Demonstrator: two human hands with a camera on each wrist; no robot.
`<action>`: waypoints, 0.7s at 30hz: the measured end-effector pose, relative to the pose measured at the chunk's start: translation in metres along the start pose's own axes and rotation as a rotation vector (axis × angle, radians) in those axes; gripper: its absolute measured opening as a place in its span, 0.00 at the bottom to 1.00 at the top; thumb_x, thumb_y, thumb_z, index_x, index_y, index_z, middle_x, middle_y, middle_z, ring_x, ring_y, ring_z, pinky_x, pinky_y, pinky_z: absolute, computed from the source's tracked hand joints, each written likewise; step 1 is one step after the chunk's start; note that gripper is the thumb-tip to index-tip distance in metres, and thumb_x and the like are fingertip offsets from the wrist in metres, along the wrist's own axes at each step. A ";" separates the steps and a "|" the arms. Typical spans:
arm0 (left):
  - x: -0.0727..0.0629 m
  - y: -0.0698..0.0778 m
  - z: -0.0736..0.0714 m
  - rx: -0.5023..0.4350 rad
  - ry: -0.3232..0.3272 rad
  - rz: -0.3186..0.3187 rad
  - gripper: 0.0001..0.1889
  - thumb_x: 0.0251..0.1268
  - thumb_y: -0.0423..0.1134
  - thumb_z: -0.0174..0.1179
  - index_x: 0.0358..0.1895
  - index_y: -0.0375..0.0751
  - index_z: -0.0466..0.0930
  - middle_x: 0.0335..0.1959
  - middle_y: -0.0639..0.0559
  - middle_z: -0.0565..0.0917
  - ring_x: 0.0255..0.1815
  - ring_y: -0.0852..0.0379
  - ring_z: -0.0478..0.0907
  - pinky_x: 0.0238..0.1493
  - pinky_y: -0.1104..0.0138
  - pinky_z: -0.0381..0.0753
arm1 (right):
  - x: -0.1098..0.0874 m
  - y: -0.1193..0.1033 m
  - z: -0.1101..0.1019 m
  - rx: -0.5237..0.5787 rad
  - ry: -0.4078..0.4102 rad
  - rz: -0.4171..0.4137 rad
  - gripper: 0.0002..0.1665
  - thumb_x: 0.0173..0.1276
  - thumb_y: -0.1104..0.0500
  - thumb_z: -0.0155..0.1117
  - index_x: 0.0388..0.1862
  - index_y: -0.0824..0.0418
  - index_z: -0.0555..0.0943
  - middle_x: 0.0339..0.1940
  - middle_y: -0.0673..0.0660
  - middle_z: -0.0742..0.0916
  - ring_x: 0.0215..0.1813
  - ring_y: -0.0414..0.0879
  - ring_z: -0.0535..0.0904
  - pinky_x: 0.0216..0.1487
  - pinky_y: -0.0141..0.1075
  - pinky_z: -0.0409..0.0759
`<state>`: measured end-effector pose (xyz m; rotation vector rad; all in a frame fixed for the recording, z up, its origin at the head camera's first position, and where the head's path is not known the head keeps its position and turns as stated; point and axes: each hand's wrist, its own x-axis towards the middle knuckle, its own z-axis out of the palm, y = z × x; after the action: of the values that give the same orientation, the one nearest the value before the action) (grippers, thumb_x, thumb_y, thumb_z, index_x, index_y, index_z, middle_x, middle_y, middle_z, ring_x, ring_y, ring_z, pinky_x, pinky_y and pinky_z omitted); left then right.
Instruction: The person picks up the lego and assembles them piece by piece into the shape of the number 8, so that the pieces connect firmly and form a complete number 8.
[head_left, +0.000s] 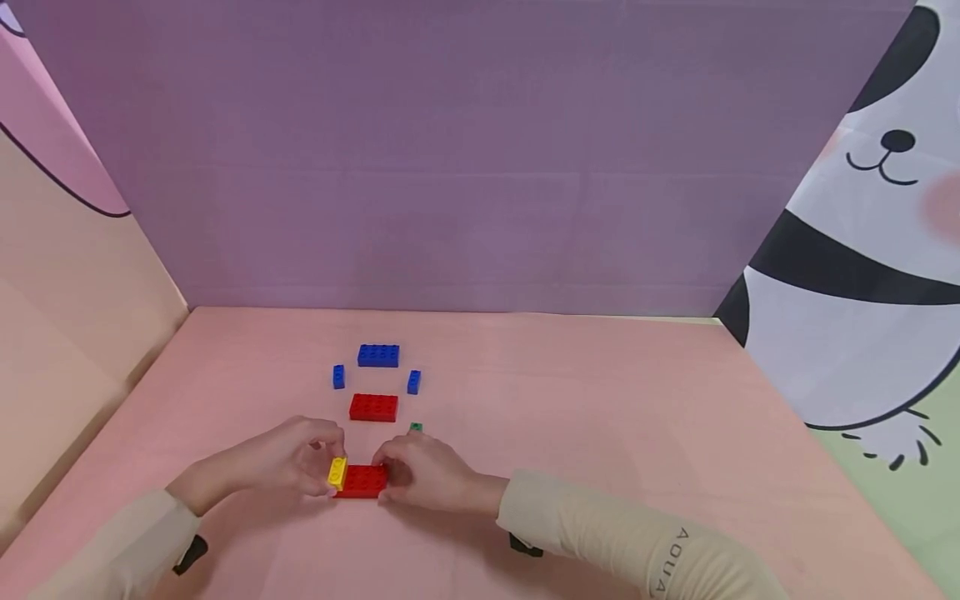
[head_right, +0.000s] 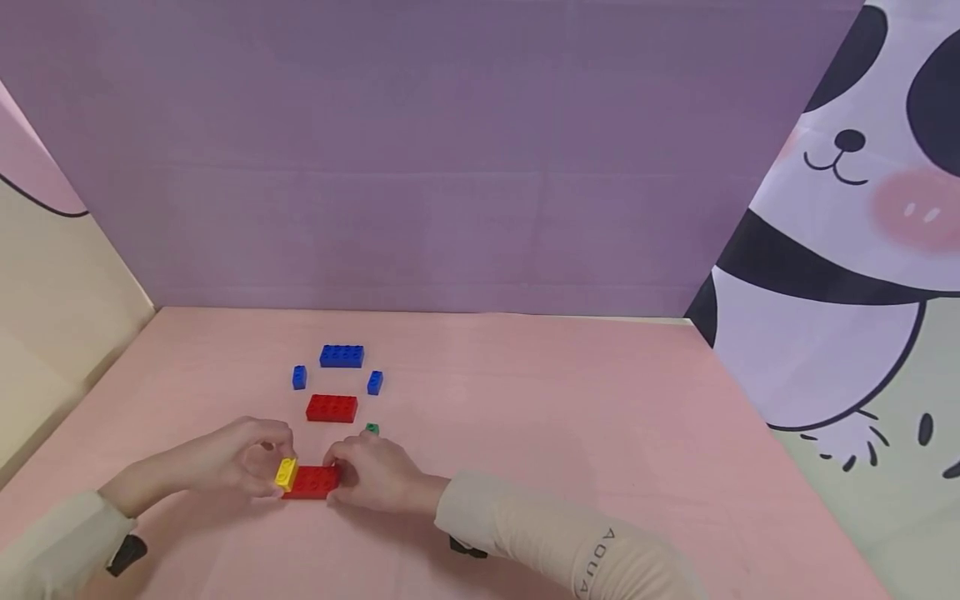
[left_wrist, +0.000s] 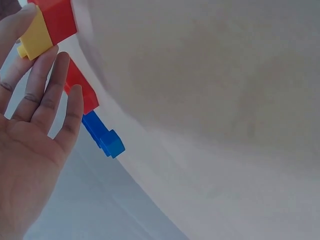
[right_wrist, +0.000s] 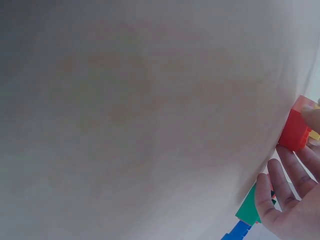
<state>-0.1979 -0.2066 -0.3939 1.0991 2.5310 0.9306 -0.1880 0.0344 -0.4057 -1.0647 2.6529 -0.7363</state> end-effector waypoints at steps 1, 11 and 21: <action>0.000 0.000 0.000 0.003 0.000 -0.001 0.14 0.45 0.44 0.70 0.33 0.51 0.74 0.31 0.64 0.79 0.38 0.66 0.74 0.45 0.60 0.76 | 0.000 0.000 0.000 -0.001 0.000 0.000 0.22 0.52 0.52 0.71 0.47 0.50 0.78 0.41 0.41 0.83 0.39 0.31 0.73 0.47 0.23 0.73; 0.001 0.000 0.000 -0.009 -0.010 -0.004 0.14 0.45 0.43 0.70 0.32 0.51 0.74 0.30 0.65 0.79 0.38 0.66 0.74 0.45 0.60 0.75 | 0.000 0.000 0.001 0.002 0.003 -0.004 0.22 0.52 0.52 0.71 0.46 0.50 0.78 0.40 0.41 0.83 0.38 0.30 0.72 0.45 0.22 0.73; 0.000 0.004 -0.001 0.000 -0.032 -0.079 0.15 0.44 0.45 0.70 0.35 0.53 0.74 0.32 0.66 0.79 0.38 0.64 0.74 0.47 0.58 0.77 | 0.000 0.000 0.001 0.004 0.009 -0.005 0.21 0.52 0.52 0.71 0.46 0.50 0.78 0.39 0.41 0.82 0.37 0.30 0.72 0.44 0.22 0.73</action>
<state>-0.1956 -0.2050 -0.3904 0.9979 2.5285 0.8860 -0.1876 0.0346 -0.4068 -1.0696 2.6557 -0.7492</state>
